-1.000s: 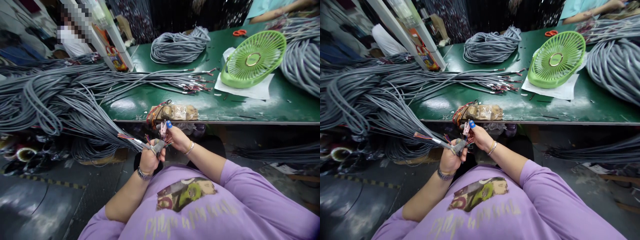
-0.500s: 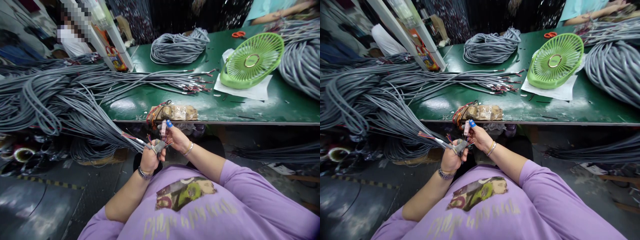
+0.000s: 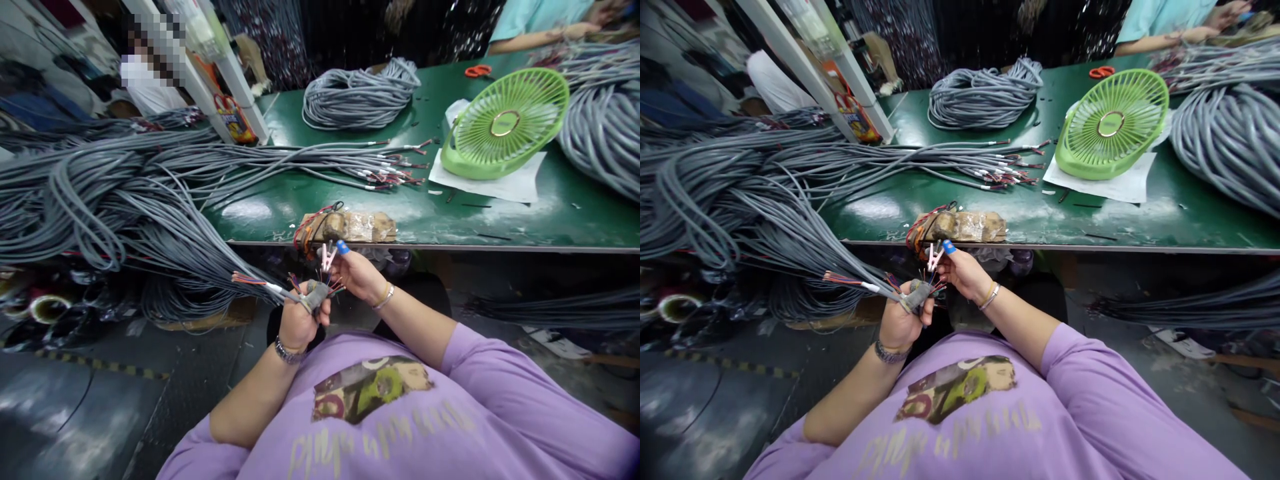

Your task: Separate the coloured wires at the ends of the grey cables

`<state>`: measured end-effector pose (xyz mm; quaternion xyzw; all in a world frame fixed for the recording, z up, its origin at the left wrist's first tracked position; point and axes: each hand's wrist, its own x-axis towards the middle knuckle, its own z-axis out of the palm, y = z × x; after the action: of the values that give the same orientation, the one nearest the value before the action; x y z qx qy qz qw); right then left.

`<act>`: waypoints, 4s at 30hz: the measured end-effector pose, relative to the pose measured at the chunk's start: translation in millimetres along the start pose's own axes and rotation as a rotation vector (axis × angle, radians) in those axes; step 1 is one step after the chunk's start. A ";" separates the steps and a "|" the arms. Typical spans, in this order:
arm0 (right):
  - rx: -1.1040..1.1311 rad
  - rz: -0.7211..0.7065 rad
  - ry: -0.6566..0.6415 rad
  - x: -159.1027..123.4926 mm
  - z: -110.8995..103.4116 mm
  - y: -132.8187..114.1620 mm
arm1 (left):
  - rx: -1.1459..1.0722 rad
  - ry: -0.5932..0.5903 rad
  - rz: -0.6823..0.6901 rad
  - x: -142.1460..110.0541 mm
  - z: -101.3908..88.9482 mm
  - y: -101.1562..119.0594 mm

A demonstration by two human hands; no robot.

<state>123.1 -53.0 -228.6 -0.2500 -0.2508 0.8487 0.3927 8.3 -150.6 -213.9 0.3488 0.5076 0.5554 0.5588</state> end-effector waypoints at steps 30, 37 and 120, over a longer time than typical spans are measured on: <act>0.138 0.140 -0.053 0.4 2.7 0.3 | -0.011 -0.014 -0.030 -3.6 -1.9 0.0; 0.090 0.059 0.001 -1.8 2.2 0.5 | -0.032 0.004 0.024 1.2 3.3 2.8; -1.006 0.006 -0.452 -17.7 -11.8 -31.1 | 0.417 -0.167 -0.026 -4.6 -13.9 -20.4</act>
<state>157.4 -46.7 -214.1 -0.2189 -0.7031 0.6577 0.1587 1.1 -160.3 -235.9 0.4950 0.5678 0.4001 0.5219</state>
